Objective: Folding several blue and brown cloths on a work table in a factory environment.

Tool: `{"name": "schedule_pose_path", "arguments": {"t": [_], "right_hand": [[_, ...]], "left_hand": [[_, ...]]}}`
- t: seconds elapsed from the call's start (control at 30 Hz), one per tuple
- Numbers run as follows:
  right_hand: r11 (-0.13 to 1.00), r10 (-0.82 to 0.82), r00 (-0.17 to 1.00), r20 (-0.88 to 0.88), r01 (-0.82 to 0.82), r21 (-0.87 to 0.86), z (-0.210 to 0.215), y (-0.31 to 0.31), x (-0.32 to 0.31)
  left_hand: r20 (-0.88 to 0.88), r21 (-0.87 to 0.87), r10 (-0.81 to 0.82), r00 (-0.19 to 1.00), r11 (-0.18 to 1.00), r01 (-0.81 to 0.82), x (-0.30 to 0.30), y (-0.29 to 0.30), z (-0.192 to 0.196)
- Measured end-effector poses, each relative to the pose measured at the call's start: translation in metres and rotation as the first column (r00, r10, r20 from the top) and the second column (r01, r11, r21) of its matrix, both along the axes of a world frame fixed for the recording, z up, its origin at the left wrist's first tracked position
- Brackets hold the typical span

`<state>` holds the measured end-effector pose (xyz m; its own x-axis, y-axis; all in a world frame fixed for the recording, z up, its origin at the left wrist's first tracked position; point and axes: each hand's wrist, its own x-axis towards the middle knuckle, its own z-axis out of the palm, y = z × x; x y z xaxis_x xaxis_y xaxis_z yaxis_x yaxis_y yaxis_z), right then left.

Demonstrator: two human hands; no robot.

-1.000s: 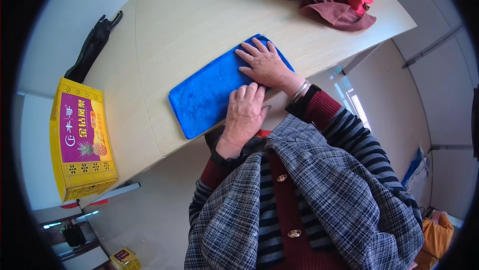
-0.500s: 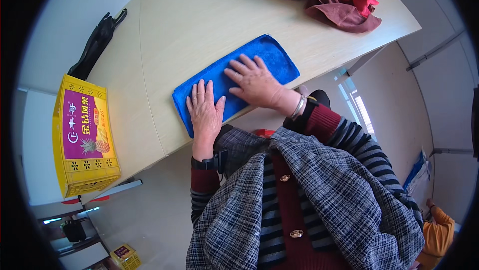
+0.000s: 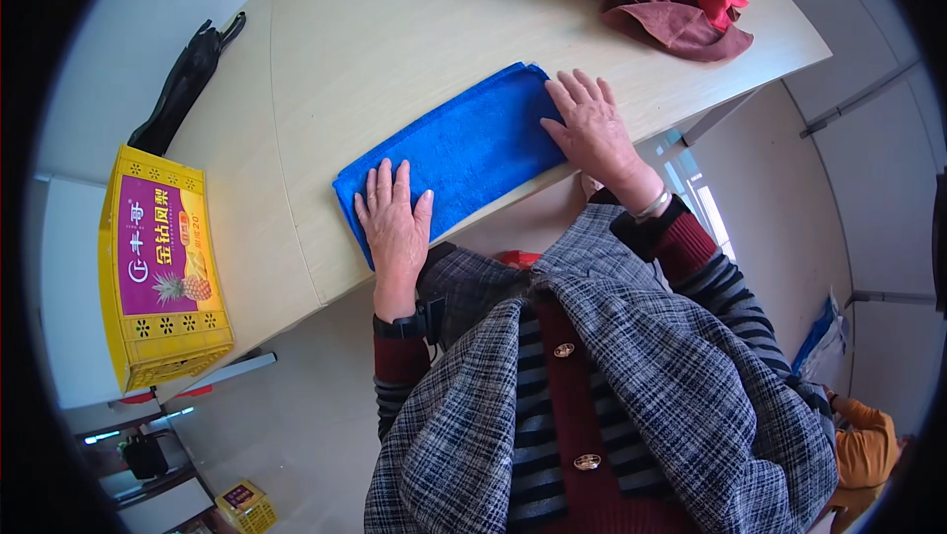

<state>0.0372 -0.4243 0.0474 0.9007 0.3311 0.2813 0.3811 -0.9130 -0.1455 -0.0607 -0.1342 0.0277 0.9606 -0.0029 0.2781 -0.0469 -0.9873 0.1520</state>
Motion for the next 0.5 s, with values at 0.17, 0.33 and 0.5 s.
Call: {"name": "schedule_pose_path", "arguments": {"t": [0.17,0.33,0.5], "right_hand": [[0.881,0.427,0.893,0.144,-0.446,0.157,0.005,0.021,-0.048],[0.785,0.541,0.82,0.185,-0.572,0.239,-0.013,0.023,-0.056],[0.804,0.505,0.849,0.153,-0.527,0.276,-0.009,0.022,-0.047]], "left_hand": [[0.183,-0.07,-0.238,0.954,0.965,0.254,-0.019,-0.03,0.012],[0.228,-0.132,-0.313,0.922,0.928,0.348,-0.026,-0.05,0.009],[0.251,-0.093,-0.273,0.929,0.948,0.304,-0.018,-0.053,0.011]]}}
